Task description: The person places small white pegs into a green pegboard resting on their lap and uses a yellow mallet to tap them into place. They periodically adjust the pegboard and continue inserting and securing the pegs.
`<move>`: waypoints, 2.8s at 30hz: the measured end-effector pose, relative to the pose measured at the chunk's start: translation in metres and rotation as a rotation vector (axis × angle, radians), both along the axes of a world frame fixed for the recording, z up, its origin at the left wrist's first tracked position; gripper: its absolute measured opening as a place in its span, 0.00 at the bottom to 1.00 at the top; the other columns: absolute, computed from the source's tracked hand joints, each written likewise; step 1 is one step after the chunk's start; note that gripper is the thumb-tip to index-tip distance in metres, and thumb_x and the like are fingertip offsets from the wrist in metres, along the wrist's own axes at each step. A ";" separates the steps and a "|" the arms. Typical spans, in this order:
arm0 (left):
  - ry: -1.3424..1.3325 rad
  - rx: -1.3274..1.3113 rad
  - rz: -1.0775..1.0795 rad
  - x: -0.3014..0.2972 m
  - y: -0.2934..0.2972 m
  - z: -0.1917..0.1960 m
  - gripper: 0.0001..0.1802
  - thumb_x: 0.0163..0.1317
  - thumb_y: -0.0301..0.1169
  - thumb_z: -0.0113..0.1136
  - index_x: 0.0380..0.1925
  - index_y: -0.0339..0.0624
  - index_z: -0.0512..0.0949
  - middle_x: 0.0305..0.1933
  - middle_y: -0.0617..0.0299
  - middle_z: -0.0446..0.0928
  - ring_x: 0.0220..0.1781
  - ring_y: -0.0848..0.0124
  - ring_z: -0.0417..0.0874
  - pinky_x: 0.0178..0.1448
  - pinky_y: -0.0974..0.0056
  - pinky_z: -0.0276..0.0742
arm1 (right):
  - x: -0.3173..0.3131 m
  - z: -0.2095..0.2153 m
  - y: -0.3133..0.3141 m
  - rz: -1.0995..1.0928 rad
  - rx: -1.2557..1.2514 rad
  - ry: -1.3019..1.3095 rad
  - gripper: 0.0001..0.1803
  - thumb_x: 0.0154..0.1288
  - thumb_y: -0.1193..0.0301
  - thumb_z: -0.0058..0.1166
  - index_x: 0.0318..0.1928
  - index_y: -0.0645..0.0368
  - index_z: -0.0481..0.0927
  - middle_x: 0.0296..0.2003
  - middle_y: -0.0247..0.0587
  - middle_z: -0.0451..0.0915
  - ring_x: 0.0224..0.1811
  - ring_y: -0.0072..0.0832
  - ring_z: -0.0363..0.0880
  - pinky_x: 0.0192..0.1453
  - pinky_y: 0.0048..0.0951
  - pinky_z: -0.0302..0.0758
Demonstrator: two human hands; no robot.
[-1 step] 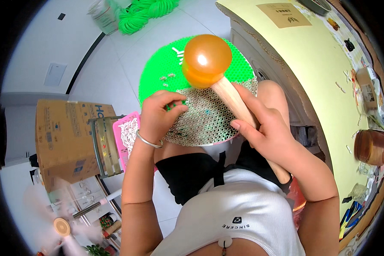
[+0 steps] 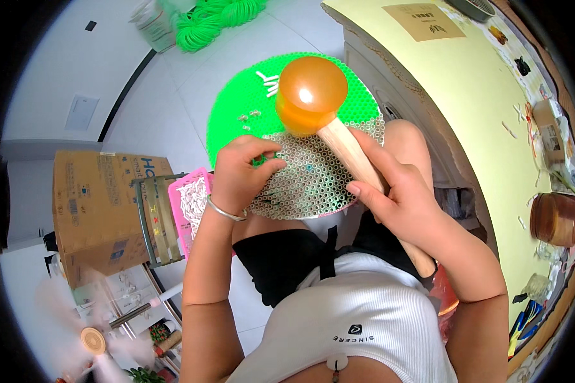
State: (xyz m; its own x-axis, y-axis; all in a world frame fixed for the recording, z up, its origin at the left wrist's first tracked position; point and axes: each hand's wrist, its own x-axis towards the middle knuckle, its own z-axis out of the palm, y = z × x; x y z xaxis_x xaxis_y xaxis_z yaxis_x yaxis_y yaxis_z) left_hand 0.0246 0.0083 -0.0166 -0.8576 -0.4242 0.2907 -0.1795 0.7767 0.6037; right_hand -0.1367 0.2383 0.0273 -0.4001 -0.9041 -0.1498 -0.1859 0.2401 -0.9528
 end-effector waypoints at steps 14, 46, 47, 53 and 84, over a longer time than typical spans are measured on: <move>0.015 -0.083 0.033 -0.004 -0.003 -0.006 0.04 0.53 0.23 0.68 0.29 0.40 0.84 0.29 0.55 0.82 0.32 0.59 0.82 0.38 0.60 0.77 | -0.002 -0.008 0.012 -0.062 0.107 -0.219 0.37 0.70 0.74 0.56 0.76 0.54 0.56 0.25 0.31 0.75 0.19 0.16 0.69 0.25 0.21 0.69; -0.241 -0.345 0.182 -0.097 -0.072 -0.018 0.07 0.49 0.25 0.68 0.31 0.40 0.84 0.31 0.49 0.82 0.34 0.52 0.84 0.40 0.53 0.79 | -0.002 0.001 0.029 -0.029 0.223 -0.200 0.36 0.70 0.74 0.56 0.75 0.53 0.58 0.23 0.32 0.75 0.19 0.17 0.72 0.25 0.23 0.72; -0.236 -0.352 0.191 -0.097 -0.072 -0.018 0.08 0.49 0.24 0.68 0.32 0.40 0.84 0.31 0.49 0.82 0.34 0.51 0.84 0.41 0.53 0.79 | -0.002 0.000 0.029 -0.019 0.214 -0.180 0.36 0.70 0.74 0.56 0.75 0.53 0.58 0.23 0.32 0.75 0.19 0.17 0.72 0.25 0.23 0.72; 0.036 0.043 0.181 -0.042 -0.059 0.001 0.11 0.53 0.21 0.67 0.38 0.39 0.85 0.31 0.54 0.84 0.31 0.63 0.83 0.39 0.62 0.79 | -0.001 0.001 0.023 0.011 0.219 -0.191 0.36 0.70 0.73 0.57 0.75 0.54 0.57 0.24 0.33 0.76 0.19 0.18 0.71 0.27 0.23 0.72; -0.002 -0.283 0.154 -0.015 -0.005 -0.008 0.03 0.44 0.23 0.62 0.16 0.40 0.78 0.20 0.51 0.77 0.22 0.54 0.79 0.27 0.57 0.75 | 0.009 -0.002 0.003 0.048 0.183 -0.188 0.37 0.69 0.73 0.59 0.75 0.54 0.58 0.25 0.35 0.76 0.22 0.18 0.72 0.30 0.23 0.72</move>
